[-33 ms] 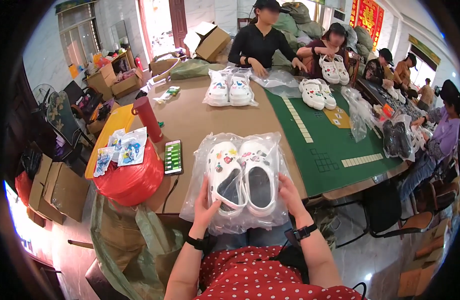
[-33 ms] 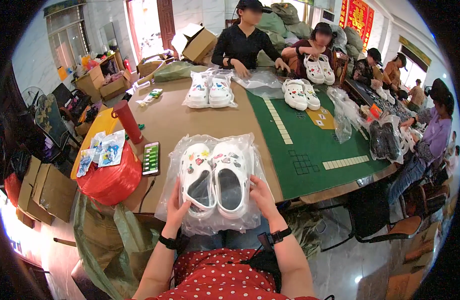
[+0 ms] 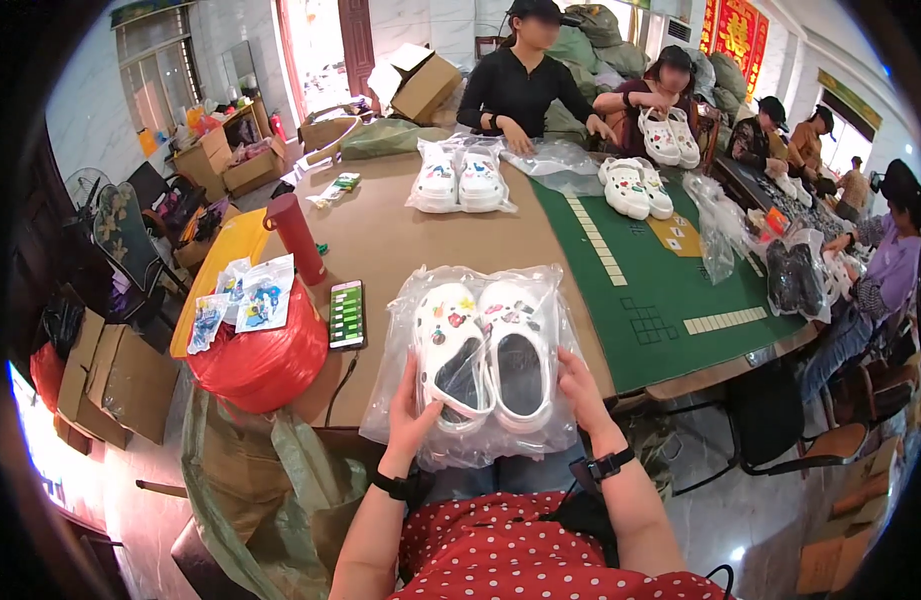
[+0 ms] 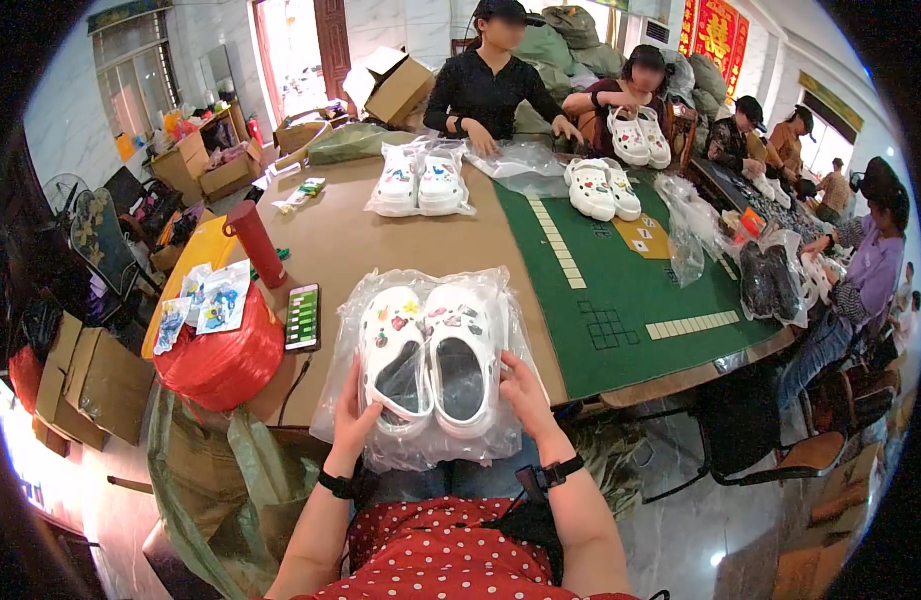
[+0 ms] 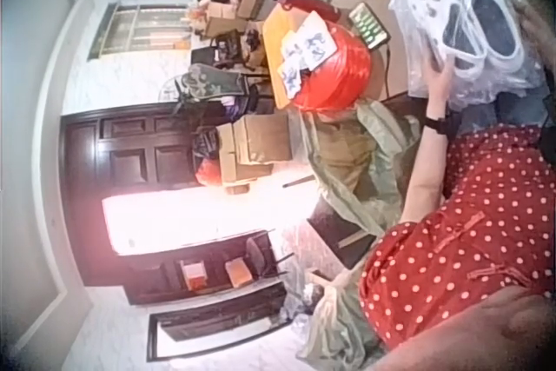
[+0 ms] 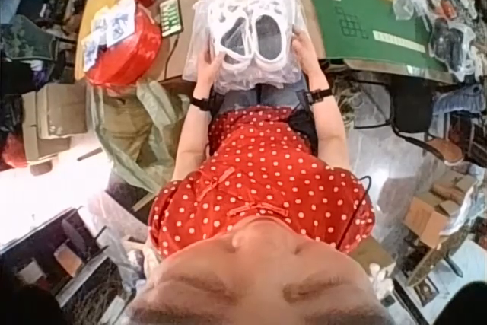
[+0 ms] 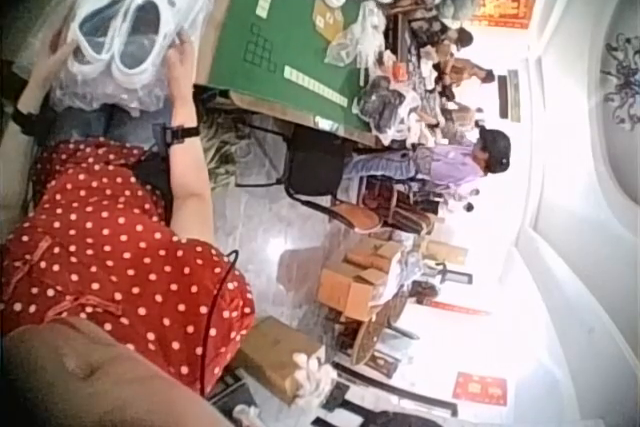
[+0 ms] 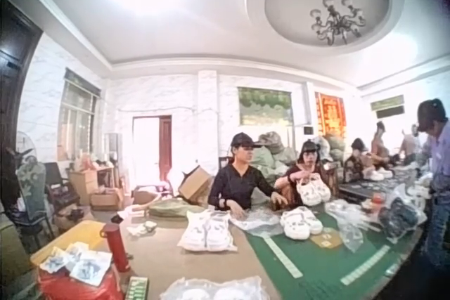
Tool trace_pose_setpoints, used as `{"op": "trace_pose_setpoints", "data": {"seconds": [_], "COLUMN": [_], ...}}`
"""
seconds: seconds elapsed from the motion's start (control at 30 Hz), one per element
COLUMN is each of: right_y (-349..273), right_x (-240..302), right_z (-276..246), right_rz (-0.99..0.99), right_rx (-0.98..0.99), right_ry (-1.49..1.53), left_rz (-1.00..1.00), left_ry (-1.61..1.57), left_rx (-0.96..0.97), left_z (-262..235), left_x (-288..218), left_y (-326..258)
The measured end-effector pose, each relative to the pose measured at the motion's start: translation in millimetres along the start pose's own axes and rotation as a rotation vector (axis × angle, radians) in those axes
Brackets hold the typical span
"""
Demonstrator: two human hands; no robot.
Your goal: Inspecting and packaging pairs of white decorated clog-style shoes into plastic bags.
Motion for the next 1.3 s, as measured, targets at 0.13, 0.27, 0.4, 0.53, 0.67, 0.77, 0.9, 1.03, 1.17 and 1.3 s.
{"op": "trace_pose_setpoints", "data": {"seconds": [0.13,0.27,0.4,0.53,0.67,0.77,0.9,1.03,1.17,1.3], "right_y": [-2,-4,-4,-4,-2,-2,-1,2,3,8], "right_x": [-3,-2,2,4,1,2,3,3,7,34], "right_z": [6,11,13,15,13,14,16,19,16,24], "right_rz": [0.021,0.045,0.033,0.044,0.055,0.087,0.093,0.081,0.089,-0.048], "right_rx": [0.023,0.019,0.044,0.031,0.025,0.030,0.024,0.035,-0.025,-0.037], "right_ry": [-0.045,-0.065,-0.039,-0.055,-0.037,-0.036,-0.043,-0.038,-0.185,-0.190], "left_rz": [-0.017,-0.008,0.011,-0.013,-0.025,-0.071,-0.012,-0.058,-0.097,-0.121], "left_ry": [0.005,0.025,0.019,0.011,-0.021,-0.010,0.038,0.251,0.517,0.584], "left_rx": [-0.011,-0.010,0.011,-0.026,-0.053,-0.094,-0.082,-0.060,0.057,0.128], "left_z": [-4,-6,-5,-6,-3,-5,-7,-2,18,35], "left_x": [7,9,10,13,12,19,19,8,-25,-41], "left_y": [1,-1,-2,-1,0,-1,-1,1,14,12]}}
Point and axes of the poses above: each hand's wrist, its own y-axis towards the middle knuckle, its own z-axis out of the palm, x = y × z, the point moved 9 cm from there along y, towards the middle knuckle, and after that the axes turned 7 degrees about x, right-handed, at the moved point
